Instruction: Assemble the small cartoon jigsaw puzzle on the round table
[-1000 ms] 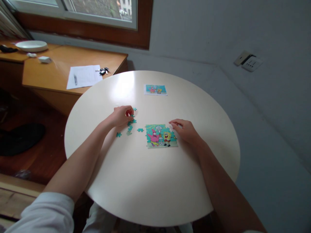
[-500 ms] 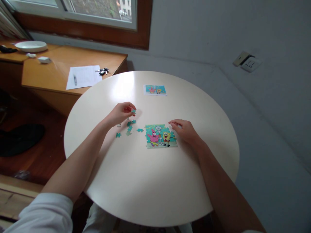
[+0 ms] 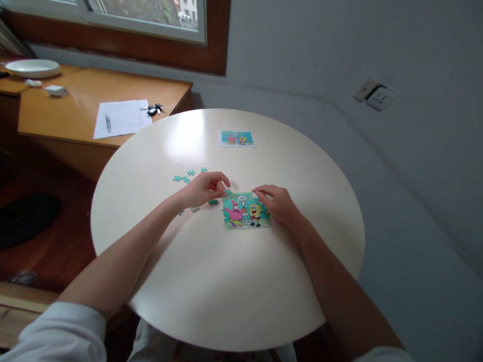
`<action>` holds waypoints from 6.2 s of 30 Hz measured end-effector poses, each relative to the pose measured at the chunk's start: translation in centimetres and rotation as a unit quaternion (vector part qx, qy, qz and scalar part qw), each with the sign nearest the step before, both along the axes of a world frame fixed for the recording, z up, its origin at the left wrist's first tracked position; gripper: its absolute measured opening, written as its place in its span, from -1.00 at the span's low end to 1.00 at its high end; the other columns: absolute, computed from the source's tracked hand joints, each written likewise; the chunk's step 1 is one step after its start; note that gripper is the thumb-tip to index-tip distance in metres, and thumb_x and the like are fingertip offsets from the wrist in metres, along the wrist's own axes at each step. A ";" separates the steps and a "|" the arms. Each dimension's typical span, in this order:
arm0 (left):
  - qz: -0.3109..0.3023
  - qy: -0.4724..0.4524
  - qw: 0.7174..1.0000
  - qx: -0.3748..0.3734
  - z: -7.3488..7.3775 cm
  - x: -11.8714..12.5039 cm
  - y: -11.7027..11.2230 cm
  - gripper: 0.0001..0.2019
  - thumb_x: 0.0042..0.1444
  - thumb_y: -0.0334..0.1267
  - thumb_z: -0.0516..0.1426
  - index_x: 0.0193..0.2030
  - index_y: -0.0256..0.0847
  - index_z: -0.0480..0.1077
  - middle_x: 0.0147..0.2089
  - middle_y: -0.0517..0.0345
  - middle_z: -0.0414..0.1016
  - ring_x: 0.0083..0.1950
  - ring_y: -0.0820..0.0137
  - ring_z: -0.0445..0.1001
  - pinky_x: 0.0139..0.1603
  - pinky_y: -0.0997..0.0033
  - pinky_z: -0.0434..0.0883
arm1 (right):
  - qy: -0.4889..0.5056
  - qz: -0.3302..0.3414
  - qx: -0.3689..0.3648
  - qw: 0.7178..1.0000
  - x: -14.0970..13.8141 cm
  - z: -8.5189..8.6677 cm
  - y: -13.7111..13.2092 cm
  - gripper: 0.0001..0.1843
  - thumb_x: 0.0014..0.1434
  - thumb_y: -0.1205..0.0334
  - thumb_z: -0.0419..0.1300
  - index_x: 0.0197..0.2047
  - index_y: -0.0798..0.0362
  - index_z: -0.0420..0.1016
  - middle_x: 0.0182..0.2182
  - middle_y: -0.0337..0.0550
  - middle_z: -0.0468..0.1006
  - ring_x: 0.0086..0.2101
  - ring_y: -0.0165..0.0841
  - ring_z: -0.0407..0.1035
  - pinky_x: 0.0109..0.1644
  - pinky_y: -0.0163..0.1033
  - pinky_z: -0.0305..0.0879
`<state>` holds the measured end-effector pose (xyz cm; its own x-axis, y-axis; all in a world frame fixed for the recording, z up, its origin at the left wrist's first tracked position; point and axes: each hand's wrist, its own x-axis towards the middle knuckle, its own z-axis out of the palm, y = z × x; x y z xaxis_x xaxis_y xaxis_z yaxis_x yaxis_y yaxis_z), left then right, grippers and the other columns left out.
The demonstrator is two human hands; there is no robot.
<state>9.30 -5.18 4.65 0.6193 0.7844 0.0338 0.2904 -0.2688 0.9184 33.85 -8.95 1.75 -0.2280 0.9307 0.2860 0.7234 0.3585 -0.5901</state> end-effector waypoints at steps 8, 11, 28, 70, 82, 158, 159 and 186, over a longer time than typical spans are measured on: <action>0.016 0.010 0.991 0.132 -0.4 1.4 -1.1 -0.91 -0.01 -0.32 0.13 -0.45 -0.22 0.26 -0.44 0.21 0.37 -0.40 0.51 0.29 -0.35 0.45 0.28 | 0.046 0.066 0.089 0.993 -1.2 0.6 -0.7 -0.85 0.17 0.23 0.15 -0.33 0.00 0.56 -0.41 -0.14 0.59 -0.36 -0.31 0.43 -0.20 -0.18 0.33; 0.018 0.015 0.988 0.150 -0.6 1.7 -1.3 -0.90 0.01 -0.33 0.11 -0.45 -0.21 0.24 -0.46 0.24 0.35 -0.41 0.51 0.27 -0.33 0.45 0.28 | 0.050 0.098 0.114 0.987 -1.6 0.5 -0.8 -0.87 0.17 0.20 0.18 -0.32 0.00 0.55 -0.42 -0.14 0.58 -0.37 -0.31 0.41 -0.21 -0.17 0.33; 0.019 0.004 0.991 0.129 -1.1 2.6 -2.1 -0.92 0.03 -0.28 0.12 -0.33 -0.20 0.30 -0.45 0.24 0.41 -0.41 0.49 0.36 -0.35 0.46 0.33 | 0.058 0.127 0.118 0.983 -2.4 0.5 -0.9 -0.78 0.20 0.18 0.14 -0.47 0.01 0.42 -0.48 -0.16 0.51 -0.40 -0.35 0.36 -0.26 -0.21 0.28; -0.045 0.185 0.965 0.183 -1.7 2.1 -1.3 -0.76 0.10 -0.28 0.04 -0.12 -0.22 0.44 -0.39 0.15 0.45 -0.45 0.48 0.32 -0.40 0.49 0.24 | 0.040 -0.055 -0.005 0.998 0.5 -1.5 0.9 -0.80 0.10 0.27 0.14 -0.55 0.04 0.37 -0.49 -0.21 0.34 -0.43 -0.39 0.26 -0.30 -0.25 0.23; -0.047 0.179 0.963 0.198 -2.1 2.1 -1.2 -0.77 0.09 -0.30 0.05 -0.15 -0.21 0.44 -0.42 0.17 0.43 -0.46 0.47 0.31 -0.40 0.48 0.24 | 0.015 -0.072 -0.015 0.997 0.6 -1.7 1.1 -0.78 0.09 0.24 0.18 -0.57 0.05 0.37 -0.51 -0.22 0.34 -0.45 -0.40 0.26 -0.30 -0.25 0.22; 0.080 0.109 0.968 0.212 -0.3 0.1 -0.3 -0.79 0.09 -0.21 0.02 -0.31 -0.24 0.44 -0.43 0.13 0.46 -0.45 0.48 0.32 -0.37 0.45 0.32 | 0.234 -0.150 -0.026 0.960 0.3 -1.4 1.2 -0.66 -0.04 0.00 0.16 -0.67 0.04 0.28 -0.65 -0.30 0.23 -0.55 -0.45 0.07 -0.41 -0.24 0.04; 0.103 0.113 0.965 0.212 0.0 -0.3 0.0 -0.79 0.09 -0.20 0.02 -0.32 -0.24 0.44 -0.44 0.13 0.46 -0.45 0.48 0.32 -0.37 0.45 0.32 | 0.235 -0.151 -0.025 0.960 0.3 -1.4 1.2 -0.66 -0.04 0.01 0.16 -0.67 0.04 0.28 -0.65 -0.30 0.24 -0.55 -0.45 0.07 -0.40 -0.24 0.05; 0.224 0.291 0.920 0.140 1.5 -5.4 2.5 -0.87 -0.03 -0.23 0.13 -0.45 -0.24 0.43 -0.42 0.08 0.48 -0.40 0.38 0.39 -0.37 0.40 0.29 | 0.168 -0.144 0.002 0.975 0.2 -1.4 0.8 -0.66 0.01 0.05 0.15 -0.67 0.03 0.24 -0.64 -0.29 0.25 -0.56 -0.45 0.09 -0.41 -0.25 0.07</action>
<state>3.88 -2.67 6.18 0.2139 0.9761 0.0383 0.8499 -0.2053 0.4854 34.07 -8.14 0.35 0.1504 0.9409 0.3035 0.5612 0.1715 -0.8097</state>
